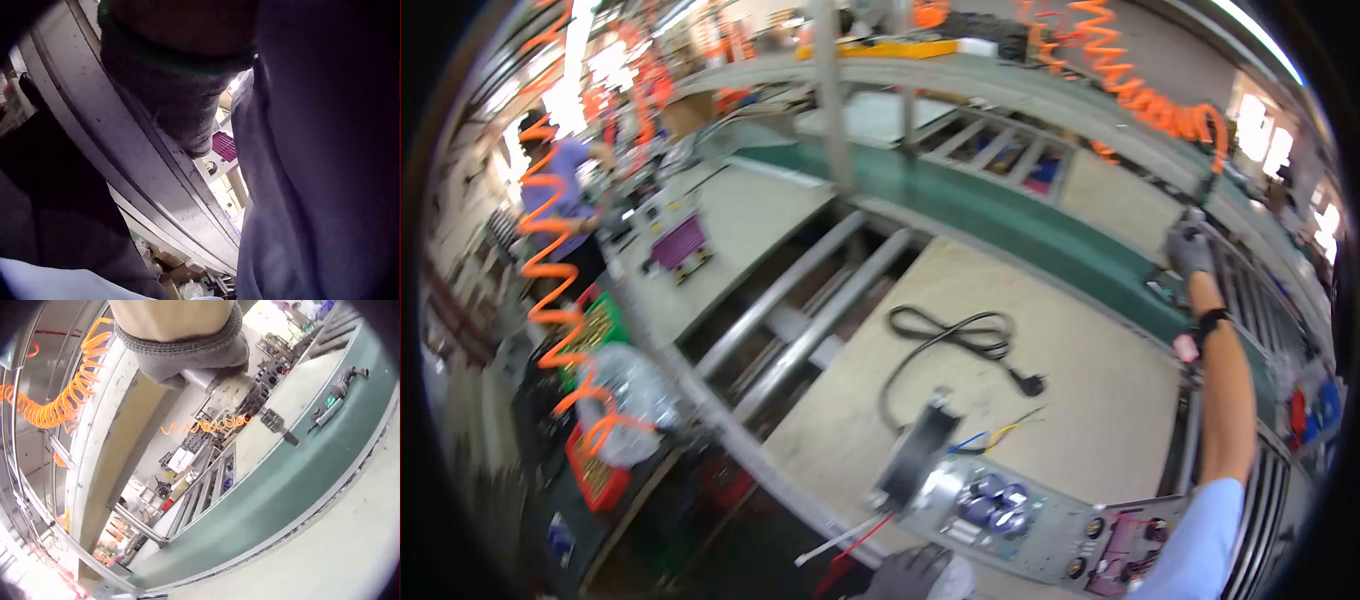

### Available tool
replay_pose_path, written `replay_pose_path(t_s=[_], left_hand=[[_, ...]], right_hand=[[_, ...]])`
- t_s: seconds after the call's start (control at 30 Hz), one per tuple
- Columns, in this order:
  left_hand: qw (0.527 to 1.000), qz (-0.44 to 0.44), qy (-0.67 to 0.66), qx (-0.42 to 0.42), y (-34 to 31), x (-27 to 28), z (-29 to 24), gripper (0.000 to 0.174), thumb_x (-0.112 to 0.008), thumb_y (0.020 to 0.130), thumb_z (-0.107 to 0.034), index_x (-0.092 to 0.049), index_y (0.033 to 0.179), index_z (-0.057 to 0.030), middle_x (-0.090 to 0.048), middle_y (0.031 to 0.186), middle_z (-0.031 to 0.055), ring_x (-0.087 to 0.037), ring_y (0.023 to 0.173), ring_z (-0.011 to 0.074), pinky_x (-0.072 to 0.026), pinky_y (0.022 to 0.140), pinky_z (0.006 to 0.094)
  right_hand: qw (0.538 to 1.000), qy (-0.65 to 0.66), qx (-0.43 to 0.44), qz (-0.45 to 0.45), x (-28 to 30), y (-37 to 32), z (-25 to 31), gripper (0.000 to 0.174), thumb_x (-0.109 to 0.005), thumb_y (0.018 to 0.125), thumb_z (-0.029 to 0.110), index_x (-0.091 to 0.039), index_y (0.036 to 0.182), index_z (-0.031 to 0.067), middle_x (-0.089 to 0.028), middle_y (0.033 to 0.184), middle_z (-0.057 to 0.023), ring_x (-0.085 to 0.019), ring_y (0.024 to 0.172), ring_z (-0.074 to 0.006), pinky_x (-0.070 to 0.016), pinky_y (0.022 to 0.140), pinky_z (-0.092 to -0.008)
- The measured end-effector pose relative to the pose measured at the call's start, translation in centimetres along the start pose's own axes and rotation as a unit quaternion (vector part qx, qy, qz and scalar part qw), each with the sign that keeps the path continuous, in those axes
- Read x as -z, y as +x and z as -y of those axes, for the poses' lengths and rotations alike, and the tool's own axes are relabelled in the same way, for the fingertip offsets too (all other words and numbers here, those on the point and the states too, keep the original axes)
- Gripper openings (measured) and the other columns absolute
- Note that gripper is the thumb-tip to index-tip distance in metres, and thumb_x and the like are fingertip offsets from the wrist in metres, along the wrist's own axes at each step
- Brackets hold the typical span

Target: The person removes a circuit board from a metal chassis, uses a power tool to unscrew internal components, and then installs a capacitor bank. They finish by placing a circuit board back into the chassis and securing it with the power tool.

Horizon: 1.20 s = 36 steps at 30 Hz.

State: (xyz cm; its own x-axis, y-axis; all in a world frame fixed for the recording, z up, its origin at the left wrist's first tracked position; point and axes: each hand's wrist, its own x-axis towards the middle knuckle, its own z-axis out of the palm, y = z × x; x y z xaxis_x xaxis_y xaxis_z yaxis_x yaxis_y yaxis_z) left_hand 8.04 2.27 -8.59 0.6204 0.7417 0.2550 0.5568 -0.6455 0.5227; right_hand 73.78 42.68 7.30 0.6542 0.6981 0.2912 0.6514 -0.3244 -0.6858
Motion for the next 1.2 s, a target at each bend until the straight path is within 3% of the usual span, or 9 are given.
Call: replay_pose_path(t_s=[0.1,0.23,0.43,0.57,0.6,0.67,0.8,1.03,1.2], left_hand=[[1.0,0.009,-0.01,0.0,-0.9,-1.0,0.7,0.098,-0.078,0.066,-0.062,-0.05,0.141,-0.0047,-0.053,0.137,0.0183,-0.05,0.126,0.0345,-0.043,0.101,0.0497],[0.994,-0.087,-0.069,-0.009,-3.3,-0.1,2.1,0.085,-0.075,0.076,-0.052,-0.048,0.139,-0.0018,-0.052,0.136,0.0231,-0.054,0.117,0.0409,-0.0452,0.099,0.0516],[0.957,-0.23,0.043,0.173,-11.3,11.3,6.6,0.091,-0.089,0.057,-0.048,-0.052,0.128,-0.0023,-0.056,0.119,0.0186,-0.056,0.107,0.0374,-0.0459,0.092,0.0489],[0.861,-0.335,0.261,0.281,-20.1,18.4,11.6,0.076,-0.089,0.058,-0.041,-0.055,0.116,-0.006,-0.058,0.101,0.0135,-0.055,0.097,0.0352,-0.0438,0.082,0.0467],[0.836,-0.255,0.39,0.291,-23.9,19.0,14.9,0.072,-0.089,0.059,-0.04,-0.056,0.114,-0.0071,-0.058,0.102,0.0134,-0.055,0.098,0.0359,-0.0439,0.083,0.0473],[0.755,-0.448,0.291,0.379,-29.8,21.2,17.0,0.069,-0.088,0.064,-0.039,-0.057,0.116,-0.0057,-0.06,0.106,0.0142,-0.057,0.1,0.0359,-0.0447,0.087,0.0476],[0.656,-0.403,0.459,0.443,-42.9,25.2,26.1,0.083,-0.087,0.072,-0.042,-0.051,0.135,-0.002,-0.062,0.125,0.0196,-0.058,0.116,0.0393,-0.045,0.103,0.0504],[0.603,-0.319,0.381,0.624,-44.9,29.8,32.5,0.091,-0.082,0.077,-0.05,-0.043,0.145,-0.0028,-0.055,0.14,0.0231,-0.051,0.128,0.0429,-0.0433,0.106,0.0516],[0.579,-0.347,0.462,0.575,-46.3,29.2,35.2,0.081,-0.078,0.081,-0.045,-0.047,0.142,-0.0018,-0.058,0.134,0.0225,-0.059,0.119,0.039,-0.0492,0.098,0.0491]], right_hand=[[0.988,-0.023,-0.004,0.152,4.5,-5.3,3.8,0.024,-0.062,0.094,0.009,-0.06,0.117,0.001,-0.066,0.092,-0.0077,-0.067,0.083,-0.0184,-0.055,0.069,-0.0327],[0.981,0.021,-0.025,0.193,11.8,-18.0,13.8,0.042,-0.063,0.099,0.021,-0.058,0.131,-0.0042,-0.07,0.102,-0.0158,-0.07,0.086,-0.0261,-0.0564,0.072,-0.0315],[0.93,-0.109,0.273,0.223,22.4,-37.9,24.7,0.043,-0.069,0.096,0.02,-0.061,0.132,-0.0013,-0.071,0.113,-0.0158,-0.07,0.095,-0.0263,-0.0556,0.087,-0.0327],[0.925,-0.03,0.354,0.132,20.6,-49.0,20.1,0.04,-0.066,0.088,0.003,-0.06,0.128,-0.0011,-0.067,0.115,-0.014,-0.066,0.101,-0.022,-0.0532,0.089,-0.0331],[0.933,-0.004,0.326,0.15,20.2,-53.1,21.8,0.043,-0.068,0.084,0.002,-0.061,0.126,-0.0017,-0.067,0.117,-0.0142,-0.068,0.099,-0.0226,-0.0532,0.089,-0.0343],[0.938,-0.017,0.302,0.168,18.9,-59.3,24.4,0.046,-0.076,0.074,0.002,-0.066,0.118,-0.0016,-0.071,0.107,-0.0135,-0.07,0.093,-0.0229,-0.0539,0.086,-0.0335],[0.924,-0.019,0.145,0.354,14.4,-60.1,24.6,0.035,-0.073,0.087,0.023,-0.071,0.111,-0.0015,-0.075,0.092,-0.0183,-0.074,0.079,-0.0248,-0.0573,0.074,-0.0356],[0.934,-0.148,0.167,0.278,3.2,-56.3,19.1,0.031,-0.059,0.091,0.03,-0.073,0.11,0.0096,-0.073,0.104,-0.0186,-0.07,0.099,-0.0375,-0.0541,0.089,-0.0464],[0.925,-0.199,0.196,0.257,-3.0,-51.4,17.5,0.028,-0.063,0.082,0.019,-0.075,0.106,0.0087,-0.073,0.104,-0.0201,-0.07,0.1,-0.0386,-0.0562,0.085,-0.0471]])
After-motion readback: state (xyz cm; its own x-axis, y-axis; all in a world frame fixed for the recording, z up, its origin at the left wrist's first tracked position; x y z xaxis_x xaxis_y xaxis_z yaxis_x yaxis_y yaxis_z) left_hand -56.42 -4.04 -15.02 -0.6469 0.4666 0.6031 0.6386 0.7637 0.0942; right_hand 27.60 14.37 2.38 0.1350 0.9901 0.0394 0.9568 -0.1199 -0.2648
